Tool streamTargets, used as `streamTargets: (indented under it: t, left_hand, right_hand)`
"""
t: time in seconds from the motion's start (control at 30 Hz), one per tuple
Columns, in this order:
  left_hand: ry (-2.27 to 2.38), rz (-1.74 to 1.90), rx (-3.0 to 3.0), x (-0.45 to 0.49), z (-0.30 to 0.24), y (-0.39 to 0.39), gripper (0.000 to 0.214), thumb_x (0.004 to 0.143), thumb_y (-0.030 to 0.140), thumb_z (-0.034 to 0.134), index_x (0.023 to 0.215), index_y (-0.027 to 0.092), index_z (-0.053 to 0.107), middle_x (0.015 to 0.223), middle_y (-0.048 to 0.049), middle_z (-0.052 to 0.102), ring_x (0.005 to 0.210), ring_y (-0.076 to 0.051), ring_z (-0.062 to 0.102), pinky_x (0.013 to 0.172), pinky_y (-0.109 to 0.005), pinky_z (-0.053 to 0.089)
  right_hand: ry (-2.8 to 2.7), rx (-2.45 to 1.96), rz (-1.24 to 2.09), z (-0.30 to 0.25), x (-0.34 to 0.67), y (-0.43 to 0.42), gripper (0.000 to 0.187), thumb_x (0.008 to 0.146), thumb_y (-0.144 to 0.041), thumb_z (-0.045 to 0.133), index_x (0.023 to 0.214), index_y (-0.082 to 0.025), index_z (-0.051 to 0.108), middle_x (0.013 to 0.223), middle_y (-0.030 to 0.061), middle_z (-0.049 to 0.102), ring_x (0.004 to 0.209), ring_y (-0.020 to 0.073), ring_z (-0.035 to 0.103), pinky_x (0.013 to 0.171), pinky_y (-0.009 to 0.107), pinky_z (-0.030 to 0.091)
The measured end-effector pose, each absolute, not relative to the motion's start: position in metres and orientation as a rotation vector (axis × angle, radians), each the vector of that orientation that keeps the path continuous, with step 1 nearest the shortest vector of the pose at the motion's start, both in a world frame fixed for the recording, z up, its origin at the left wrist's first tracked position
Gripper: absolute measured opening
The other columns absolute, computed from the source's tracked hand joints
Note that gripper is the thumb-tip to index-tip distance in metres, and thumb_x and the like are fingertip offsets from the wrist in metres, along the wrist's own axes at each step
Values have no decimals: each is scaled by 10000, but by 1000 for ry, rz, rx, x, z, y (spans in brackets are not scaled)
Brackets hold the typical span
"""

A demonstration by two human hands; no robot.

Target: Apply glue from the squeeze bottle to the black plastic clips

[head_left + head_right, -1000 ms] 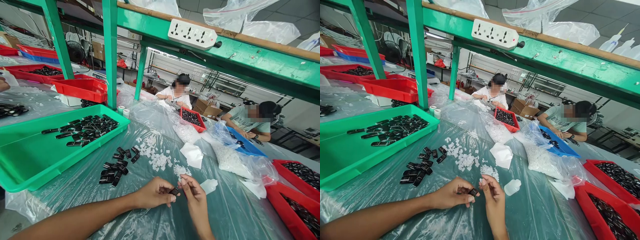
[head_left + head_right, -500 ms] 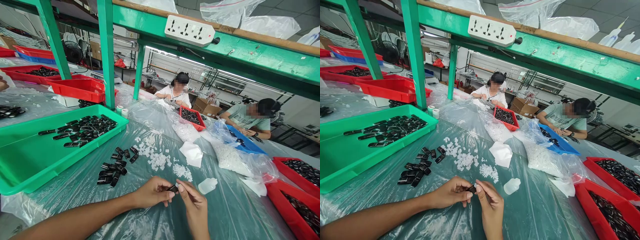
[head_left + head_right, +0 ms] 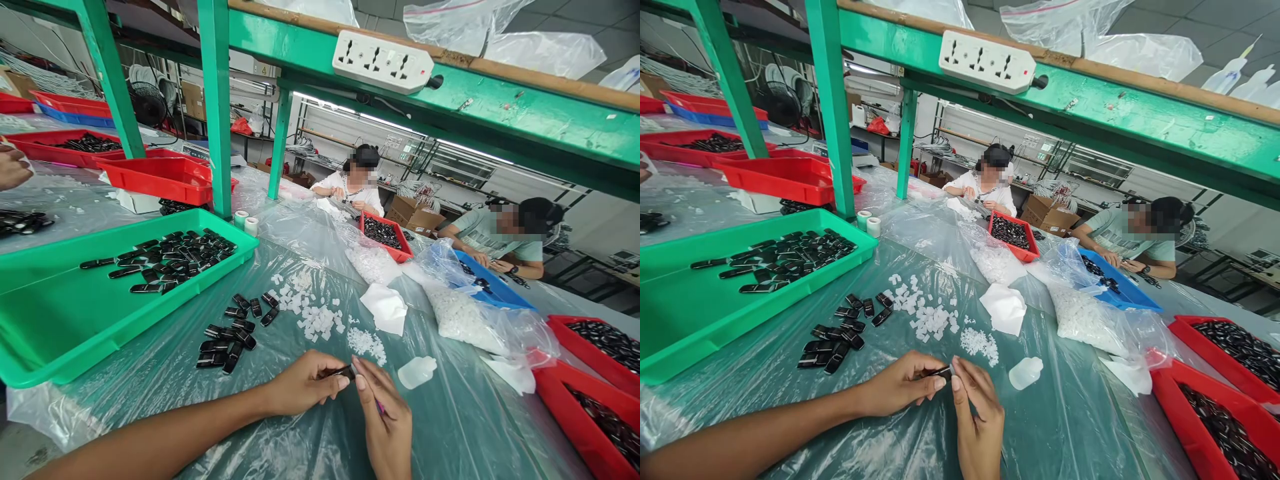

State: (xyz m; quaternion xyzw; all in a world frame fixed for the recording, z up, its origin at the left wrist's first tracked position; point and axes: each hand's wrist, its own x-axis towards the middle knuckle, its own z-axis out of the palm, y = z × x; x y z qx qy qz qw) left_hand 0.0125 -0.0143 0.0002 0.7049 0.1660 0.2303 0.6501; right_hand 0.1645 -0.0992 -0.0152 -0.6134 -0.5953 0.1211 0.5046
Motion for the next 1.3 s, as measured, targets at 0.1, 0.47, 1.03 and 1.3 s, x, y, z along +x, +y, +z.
streamTargets:
  t: [0.1,0.47,1.03,1.3]
  left_hand:
    - [341,480,1517,12,2,-12,431,836,513,498,781,98,597,588,21,457,473,-62,395,450,-172,290]
    - [370,454,1416,15,2,-9,419,799,503,548,652,111,556,592,6,508,472,-74,453,494,-197,349]
    - [467,510,1352,22,-14,-8,411,795,468,568,852,72,661,607,-5,533,478,-77,481,506,-199,366]
    - [446,492,1364,18,-7,-8,364,819,432,553,838,86,667,608,-3,525,499,-86,480,550,-225,384]
  right_hand:
    - [-1477,-1491,233,-21,161,-102,306,859,-280,512,1148,-263,611,1160,60,625,1093,251,556,896,444,468]
    - [-1504,-1542,273,-13,171,-94,281,904,-289,430,1101,-256,628,1124,52,618,1067,206,544,889,362,448]
    - [-1660,-1820,92,-33,209,-55,214,849,-219,485,912,-182,686,869,82,648,885,259,556,854,395,375]
    - [-1478,-1720,269,-30,208,-55,166,843,-272,497,845,-179,635,869,82,625,853,253,549,804,395,388]
